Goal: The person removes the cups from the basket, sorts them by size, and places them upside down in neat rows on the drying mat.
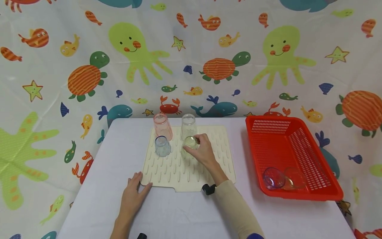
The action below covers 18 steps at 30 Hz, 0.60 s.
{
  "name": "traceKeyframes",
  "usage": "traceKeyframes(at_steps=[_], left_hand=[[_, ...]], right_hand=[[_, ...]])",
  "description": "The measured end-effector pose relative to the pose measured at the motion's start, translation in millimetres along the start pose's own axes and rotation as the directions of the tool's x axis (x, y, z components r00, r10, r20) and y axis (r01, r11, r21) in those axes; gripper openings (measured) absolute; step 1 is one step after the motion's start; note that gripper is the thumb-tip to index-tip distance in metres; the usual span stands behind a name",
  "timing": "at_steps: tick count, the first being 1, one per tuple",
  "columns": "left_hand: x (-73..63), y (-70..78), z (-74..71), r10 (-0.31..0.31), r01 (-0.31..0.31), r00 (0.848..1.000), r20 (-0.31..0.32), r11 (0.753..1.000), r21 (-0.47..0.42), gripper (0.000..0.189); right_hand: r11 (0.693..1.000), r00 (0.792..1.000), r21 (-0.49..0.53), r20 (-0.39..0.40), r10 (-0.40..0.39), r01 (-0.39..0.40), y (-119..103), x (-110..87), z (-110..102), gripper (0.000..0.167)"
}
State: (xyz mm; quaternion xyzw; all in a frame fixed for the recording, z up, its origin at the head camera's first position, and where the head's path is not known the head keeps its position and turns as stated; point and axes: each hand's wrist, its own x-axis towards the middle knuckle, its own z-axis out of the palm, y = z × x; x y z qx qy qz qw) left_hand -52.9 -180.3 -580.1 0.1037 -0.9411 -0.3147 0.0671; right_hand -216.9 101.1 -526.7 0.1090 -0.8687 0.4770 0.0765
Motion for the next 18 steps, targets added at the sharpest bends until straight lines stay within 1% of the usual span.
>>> traceKeyframes(at_steps=[5,11,14,18], left_hand=[[0.0,-0.2,0.4,-0.002,0.001,1.0,-0.008,1.0,-0.022,0.072],[0.0,-0.8,1.0,-0.01,0.01,1.0,-0.004,1.0,-0.023,0.072],[-0.5,-0.6,1.0,-0.007,0.006,1.0,-0.018,1.0,-0.026,0.072],[-1.2,0.0,1.2,0.01,-0.011,0.999,-0.053,0.999,-0.031,0.072]], right_hand=[[0.999,0.999,-0.03,0.017,0.036,-0.036,0.6,2.6,5.3,0.062],[0.998,0.998,-0.034,0.028,0.06,-0.059,1.1,4.5,9.2,0.063],[0.998,0.998,-0.037,0.032,0.058,-0.057,2.2,5.6,11.1,0.064],[0.997,0.997,-0.058,0.045,0.063,-0.06,3.4,6.7,13.6,0.066]])
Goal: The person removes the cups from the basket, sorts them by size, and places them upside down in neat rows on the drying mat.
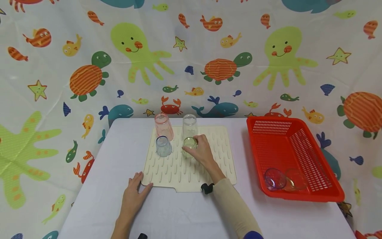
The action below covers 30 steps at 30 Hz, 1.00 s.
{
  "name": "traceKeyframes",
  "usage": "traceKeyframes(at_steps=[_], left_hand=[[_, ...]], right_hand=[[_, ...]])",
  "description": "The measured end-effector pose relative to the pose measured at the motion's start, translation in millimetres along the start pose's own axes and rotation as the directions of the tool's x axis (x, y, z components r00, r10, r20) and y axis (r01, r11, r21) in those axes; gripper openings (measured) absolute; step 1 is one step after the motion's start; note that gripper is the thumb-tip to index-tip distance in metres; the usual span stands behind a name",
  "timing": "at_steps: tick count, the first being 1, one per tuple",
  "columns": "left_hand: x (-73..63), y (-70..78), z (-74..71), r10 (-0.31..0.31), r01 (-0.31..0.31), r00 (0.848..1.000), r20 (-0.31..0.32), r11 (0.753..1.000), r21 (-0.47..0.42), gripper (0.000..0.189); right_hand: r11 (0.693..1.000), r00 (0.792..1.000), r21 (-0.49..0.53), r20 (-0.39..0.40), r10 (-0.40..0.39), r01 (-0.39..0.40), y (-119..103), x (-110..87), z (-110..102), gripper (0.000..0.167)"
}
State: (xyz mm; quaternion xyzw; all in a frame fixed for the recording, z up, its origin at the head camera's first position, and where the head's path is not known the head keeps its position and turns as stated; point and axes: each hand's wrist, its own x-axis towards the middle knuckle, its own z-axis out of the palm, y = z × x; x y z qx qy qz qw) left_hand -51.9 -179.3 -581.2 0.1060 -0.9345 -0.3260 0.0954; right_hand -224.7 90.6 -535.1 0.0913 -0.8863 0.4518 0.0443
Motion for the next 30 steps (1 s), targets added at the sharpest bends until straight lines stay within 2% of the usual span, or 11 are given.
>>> traceKeyframes(at_steps=[5,18,30], left_hand=[[0.1,0.5,0.8,0.016,-0.016,1.0,-0.014,1.0,-0.01,0.071],[0.0,-0.8,0.6,-0.006,0.006,1.0,0.01,1.0,-0.021,0.071],[0.6,-5.3,1.6,0.001,-0.001,1.0,0.007,0.999,-0.032,0.071]], right_hand=[[1.0,1.0,-0.025,0.015,0.014,-0.013,-0.5,0.8,2.0,0.07],[0.996,0.997,-0.077,0.051,0.058,-0.054,-4.5,0.4,-3.7,0.077],[0.997,0.999,-0.074,-0.041,-0.029,0.026,-18.1,-5.8,-33.1,0.071]])
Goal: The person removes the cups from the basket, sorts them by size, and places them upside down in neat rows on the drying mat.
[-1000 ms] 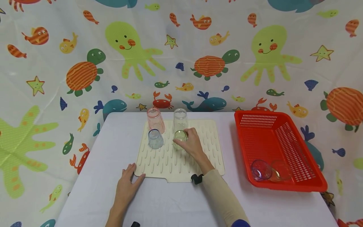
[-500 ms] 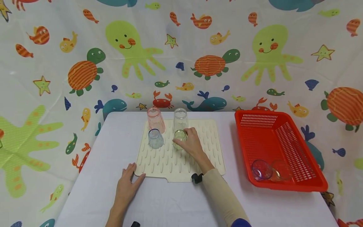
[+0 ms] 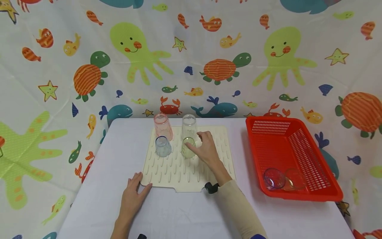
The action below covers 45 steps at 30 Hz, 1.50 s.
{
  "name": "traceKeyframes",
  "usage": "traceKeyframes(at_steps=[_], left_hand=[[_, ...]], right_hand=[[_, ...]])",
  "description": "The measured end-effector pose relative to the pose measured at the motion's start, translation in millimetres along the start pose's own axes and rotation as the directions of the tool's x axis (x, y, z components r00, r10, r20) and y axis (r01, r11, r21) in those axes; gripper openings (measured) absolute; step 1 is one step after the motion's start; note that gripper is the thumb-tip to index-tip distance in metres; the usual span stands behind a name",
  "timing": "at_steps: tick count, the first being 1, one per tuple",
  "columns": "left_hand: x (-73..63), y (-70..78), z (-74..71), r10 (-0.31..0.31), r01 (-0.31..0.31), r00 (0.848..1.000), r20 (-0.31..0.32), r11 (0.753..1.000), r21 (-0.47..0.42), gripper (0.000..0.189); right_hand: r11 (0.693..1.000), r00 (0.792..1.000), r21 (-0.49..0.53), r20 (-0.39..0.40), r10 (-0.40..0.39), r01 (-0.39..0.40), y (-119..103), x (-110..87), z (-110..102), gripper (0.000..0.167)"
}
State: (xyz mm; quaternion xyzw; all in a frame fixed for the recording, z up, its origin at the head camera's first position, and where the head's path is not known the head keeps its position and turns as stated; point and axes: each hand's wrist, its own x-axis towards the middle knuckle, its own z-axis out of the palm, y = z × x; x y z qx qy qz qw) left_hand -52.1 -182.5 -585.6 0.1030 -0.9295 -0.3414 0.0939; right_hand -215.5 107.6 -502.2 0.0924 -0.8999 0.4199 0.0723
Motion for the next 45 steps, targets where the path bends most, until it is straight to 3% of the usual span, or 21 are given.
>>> traceKeyframes(at_steps=[18,37,45], left_hand=[[-0.5,-1.4,-0.3,0.008,-0.008,1.0,-0.006,1.0,0.011,0.07],[-1.0,1.2,-0.1,0.019,-0.019,0.999,-0.027,1.0,0.01,0.069],[-1.7,0.5,1.1,0.025,-0.025,0.999,-0.029,1.0,0.01,0.069]], right_hand=[[0.999,0.991,0.016,-0.123,-0.046,0.049,-12.1,-21.2,-48.7,0.059],[0.996,0.959,-0.071,-0.275,-0.071,0.053,-0.7,-54.0,-93.3,0.058],[0.995,0.956,-0.097,-0.287,-0.057,0.03,9.4,-69.4,-113.4,0.054]])
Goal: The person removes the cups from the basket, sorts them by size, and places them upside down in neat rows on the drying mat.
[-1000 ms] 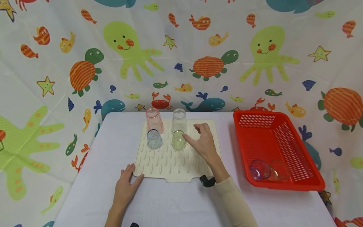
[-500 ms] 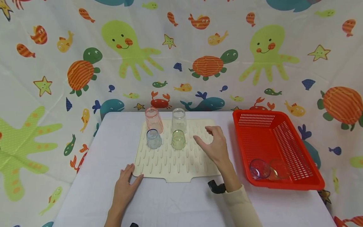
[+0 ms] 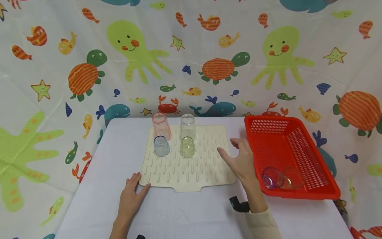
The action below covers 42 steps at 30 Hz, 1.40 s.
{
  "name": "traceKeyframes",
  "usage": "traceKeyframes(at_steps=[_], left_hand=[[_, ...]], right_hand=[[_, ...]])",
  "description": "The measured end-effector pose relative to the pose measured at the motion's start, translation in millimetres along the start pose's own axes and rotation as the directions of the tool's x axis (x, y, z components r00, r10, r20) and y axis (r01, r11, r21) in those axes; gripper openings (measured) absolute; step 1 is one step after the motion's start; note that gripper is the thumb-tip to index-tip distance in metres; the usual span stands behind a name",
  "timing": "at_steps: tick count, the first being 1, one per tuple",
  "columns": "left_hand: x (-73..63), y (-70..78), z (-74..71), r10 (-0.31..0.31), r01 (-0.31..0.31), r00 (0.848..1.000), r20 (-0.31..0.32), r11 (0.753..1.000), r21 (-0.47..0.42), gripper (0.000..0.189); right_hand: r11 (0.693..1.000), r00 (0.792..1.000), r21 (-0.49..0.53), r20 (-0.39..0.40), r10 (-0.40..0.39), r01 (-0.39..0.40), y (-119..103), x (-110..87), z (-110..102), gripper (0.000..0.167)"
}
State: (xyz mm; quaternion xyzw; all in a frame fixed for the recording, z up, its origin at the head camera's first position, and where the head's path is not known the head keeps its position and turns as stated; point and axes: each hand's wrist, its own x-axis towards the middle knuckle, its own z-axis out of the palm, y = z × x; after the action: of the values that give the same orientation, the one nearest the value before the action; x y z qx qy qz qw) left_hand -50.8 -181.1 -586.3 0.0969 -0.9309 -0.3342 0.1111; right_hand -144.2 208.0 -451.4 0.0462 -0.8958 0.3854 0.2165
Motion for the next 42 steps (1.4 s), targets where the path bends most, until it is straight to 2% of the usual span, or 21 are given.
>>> traceKeyframes(at_steps=[11,17,22,25,32,38,42], left_hand=[[0.0,0.4,0.1,-0.011,0.011,1.0,0.019,1.0,0.006,0.069],[-0.2,-1.6,0.9,-0.014,0.014,1.0,0.017,1.0,0.008,0.068],[-0.6,-1.0,1.4,-0.012,0.012,1.0,0.014,1.0,0.002,0.067],[-0.8,0.0,1.4,-0.005,0.005,1.0,0.01,1.0,0.001,0.066],[-0.2,0.6,1.3,-0.003,0.003,1.0,0.009,1.0,0.002,0.065],[0.4,-0.5,1.1,-0.011,0.011,1.0,0.016,1.0,0.005,0.065],[0.4,-0.2,0.6,-0.016,0.016,1.0,0.022,1.0,0.005,0.064]], right_hand=[[0.986,0.991,-0.105,0.012,0.134,-0.132,21.4,-11.5,-41.5,0.058],[0.974,0.986,-0.162,0.013,0.165,-0.161,39.2,-17.2,-56.7,0.059],[0.956,0.975,-0.204,0.029,0.222,-0.212,50.1,-22.4,-68.7,0.064],[0.939,0.959,-0.228,0.056,0.278,-0.259,57.6,-26.2,-77.5,0.07],[0.888,0.907,-0.299,0.13,0.401,-0.35,77.6,-34.9,-95.0,0.081],[0.841,0.859,-0.401,0.203,0.469,-0.364,93.1,-39.6,-104.9,0.096],[0.825,0.843,-0.445,0.236,0.484,-0.349,100.6,-41.4,-108.2,0.1]])
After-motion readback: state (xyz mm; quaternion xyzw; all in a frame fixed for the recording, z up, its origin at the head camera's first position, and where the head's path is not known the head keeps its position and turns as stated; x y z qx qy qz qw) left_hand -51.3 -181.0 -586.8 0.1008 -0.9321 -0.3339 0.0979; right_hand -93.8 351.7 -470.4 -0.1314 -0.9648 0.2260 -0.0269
